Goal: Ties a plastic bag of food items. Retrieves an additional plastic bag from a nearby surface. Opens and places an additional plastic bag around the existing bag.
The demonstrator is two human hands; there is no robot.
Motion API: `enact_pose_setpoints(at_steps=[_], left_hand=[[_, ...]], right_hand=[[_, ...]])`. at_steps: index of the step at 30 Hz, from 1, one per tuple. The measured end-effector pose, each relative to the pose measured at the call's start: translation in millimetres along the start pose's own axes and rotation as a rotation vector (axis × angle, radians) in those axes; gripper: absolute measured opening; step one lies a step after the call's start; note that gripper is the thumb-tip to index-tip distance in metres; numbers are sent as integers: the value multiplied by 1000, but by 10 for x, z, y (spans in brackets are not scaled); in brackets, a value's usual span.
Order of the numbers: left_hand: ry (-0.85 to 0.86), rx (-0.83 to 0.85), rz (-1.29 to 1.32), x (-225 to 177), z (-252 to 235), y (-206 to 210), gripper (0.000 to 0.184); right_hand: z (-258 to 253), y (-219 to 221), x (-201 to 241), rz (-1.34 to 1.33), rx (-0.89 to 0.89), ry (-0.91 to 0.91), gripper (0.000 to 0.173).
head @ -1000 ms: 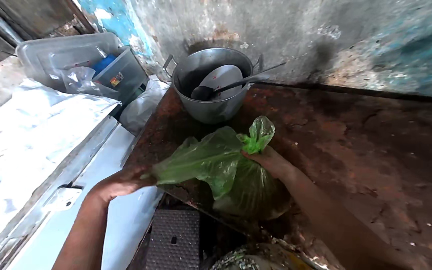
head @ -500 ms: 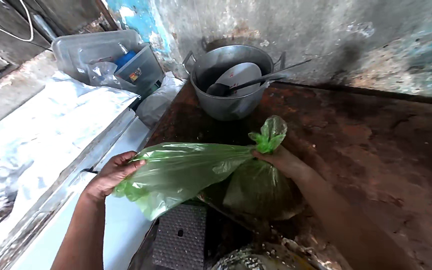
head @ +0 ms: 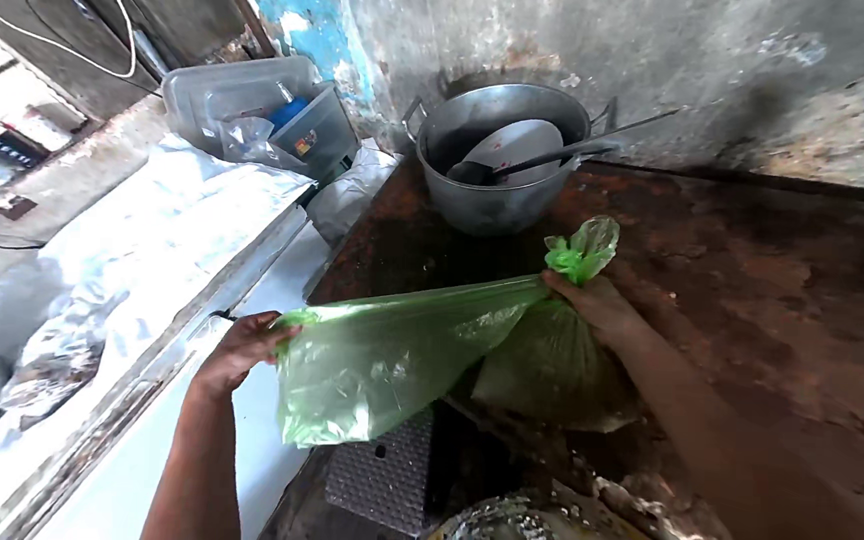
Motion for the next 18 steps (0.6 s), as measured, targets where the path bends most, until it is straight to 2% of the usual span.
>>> enact_pose_setpoints(at_steps=[2,3,5,7,9,10,12,13,15,16,18], left_hand=[[-104,-123,-115,42,-24,-38,16],[-87,-136,-71,42,-15,-44,16],[65,-77,199,20,64,-52,4],[246,60,452,11,144,-77,19],[321,86,534,9,184,-111,28],[301,9,498,17,185,-127,25],[139,-280,250,143,129,-281,9],[15,-437,51,295,68,-465,24],[-108,-606,-243,689,-95,-961,57],[-106,-658,-357,776,-163,-1167,64],[-49,-729,-565,692,-281,-1343,67]], right_hand=[[-2,42,35,39,-2,-14,35],[-2,47,56,55,-10,-11,38],[-13,40,73,75,-25,-7,40],[-12,40,78,80,-20,4,41],[-5,50,87,68,2,14,41],[-3,52,85,66,4,14,40],[-29,51,64,68,-19,-7,37],[-43,43,56,60,-26,-19,37],[-12,24,56,26,-31,-31,38],[11,26,58,4,-27,-52,38],[59,49,67,-39,9,-130,35]])
Point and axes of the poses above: each hand's wrist, its own z-axis away from the middle knuckle, its own y-axis out of the palm, x = y × z, the point moved 5 cm from there along -z, towards the middle knuckle, and after that the axes turned 12 degrees about y, right-handed, at the moved point
